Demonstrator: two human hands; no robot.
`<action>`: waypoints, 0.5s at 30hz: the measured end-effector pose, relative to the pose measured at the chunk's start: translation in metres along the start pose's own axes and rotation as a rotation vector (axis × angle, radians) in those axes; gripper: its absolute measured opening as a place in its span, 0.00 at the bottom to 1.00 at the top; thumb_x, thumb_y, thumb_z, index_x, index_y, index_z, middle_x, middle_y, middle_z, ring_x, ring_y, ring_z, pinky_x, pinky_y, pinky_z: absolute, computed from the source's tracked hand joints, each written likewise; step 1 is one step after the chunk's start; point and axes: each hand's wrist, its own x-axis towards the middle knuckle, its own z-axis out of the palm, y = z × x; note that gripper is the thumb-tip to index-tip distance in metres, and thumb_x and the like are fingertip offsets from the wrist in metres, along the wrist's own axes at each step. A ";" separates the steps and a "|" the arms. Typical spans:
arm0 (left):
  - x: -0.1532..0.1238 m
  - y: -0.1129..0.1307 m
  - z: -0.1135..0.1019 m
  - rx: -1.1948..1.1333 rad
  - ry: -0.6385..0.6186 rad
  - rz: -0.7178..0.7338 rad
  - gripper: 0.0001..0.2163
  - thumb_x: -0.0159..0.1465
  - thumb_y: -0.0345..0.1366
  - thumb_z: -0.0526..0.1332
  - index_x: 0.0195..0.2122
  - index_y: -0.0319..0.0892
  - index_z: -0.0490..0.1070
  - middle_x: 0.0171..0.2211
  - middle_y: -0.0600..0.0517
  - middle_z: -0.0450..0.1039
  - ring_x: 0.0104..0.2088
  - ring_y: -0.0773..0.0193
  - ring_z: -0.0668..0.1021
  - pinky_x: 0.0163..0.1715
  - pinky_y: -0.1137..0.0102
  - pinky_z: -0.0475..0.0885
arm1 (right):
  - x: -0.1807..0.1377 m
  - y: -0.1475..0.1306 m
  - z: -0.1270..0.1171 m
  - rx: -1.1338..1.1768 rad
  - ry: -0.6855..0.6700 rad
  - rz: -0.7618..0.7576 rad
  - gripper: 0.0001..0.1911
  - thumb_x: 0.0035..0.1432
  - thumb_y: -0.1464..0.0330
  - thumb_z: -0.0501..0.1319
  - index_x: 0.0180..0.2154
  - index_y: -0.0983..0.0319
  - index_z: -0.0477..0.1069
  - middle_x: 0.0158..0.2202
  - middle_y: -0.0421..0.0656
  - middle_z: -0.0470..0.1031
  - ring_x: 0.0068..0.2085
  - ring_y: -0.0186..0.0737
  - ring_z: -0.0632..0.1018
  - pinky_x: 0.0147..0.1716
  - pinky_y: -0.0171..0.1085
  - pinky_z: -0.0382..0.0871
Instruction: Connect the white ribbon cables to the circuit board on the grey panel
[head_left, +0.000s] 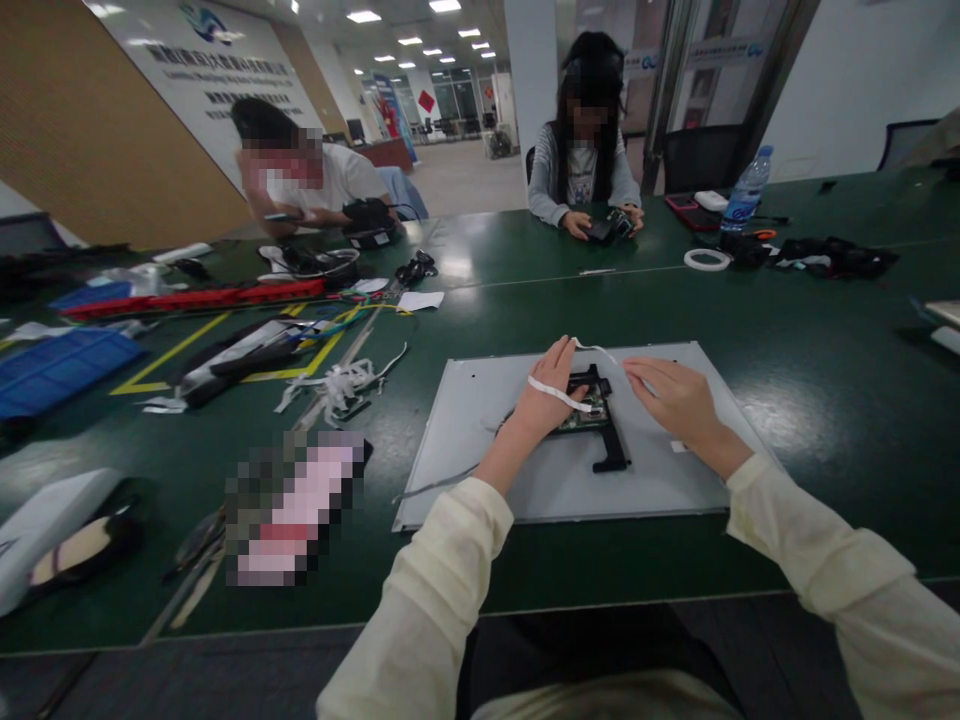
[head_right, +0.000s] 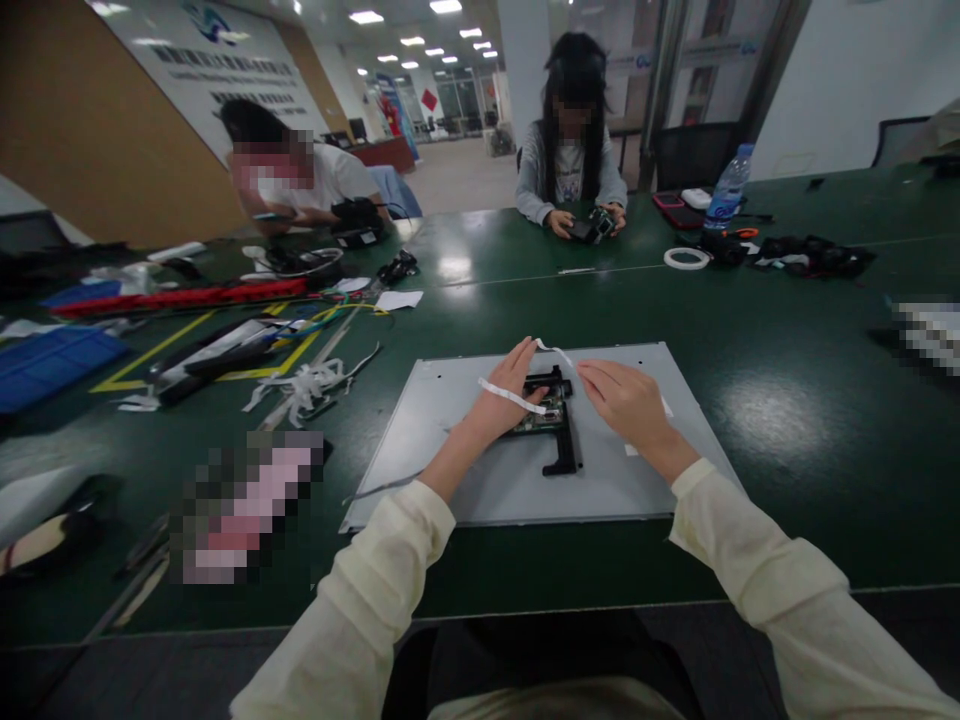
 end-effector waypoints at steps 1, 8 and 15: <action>0.000 0.000 0.000 0.002 0.015 0.002 0.32 0.60 0.35 0.59 0.64 0.35 0.49 0.65 0.36 0.50 0.64 0.52 0.59 0.62 0.57 0.58 | -0.001 0.000 0.001 0.001 -0.036 -0.024 0.14 0.63 0.71 0.53 0.44 0.61 0.75 0.46 0.46 0.78 0.46 0.41 0.78 0.48 0.41 0.72; 0.000 -0.002 0.004 0.022 -0.032 0.070 0.25 0.63 0.33 0.55 0.61 0.34 0.55 0.63 0.38 0.58 0.64 0.56 0.60 0.63 0.58 0.58 | -0.006 -0.001 0.007 -0.014 -0.185 -0.100 0.14 0.63 0.71 0.52 0.45 0.62 0.75 0.46 0.46 0.77 0.46 0.42 0.78 0.48 0.43 0.72; -0.001 -0.003 0.004 0.015 -0.098 0.071 0.17 0.66 0.34 0.54 0.56 0.39 0.63 0.57 0.41 0.67 0.58 0.58 0.69 0.58 0.60 0.65 | -0.010 0.000 0.002 0.002 -0.243 -0.105 0.14 0.62 0.73 0.54 0.45 0.62 0.75 0.45 0.48 0.78 0.46 0.44 0.78 0.46 0.44 0.72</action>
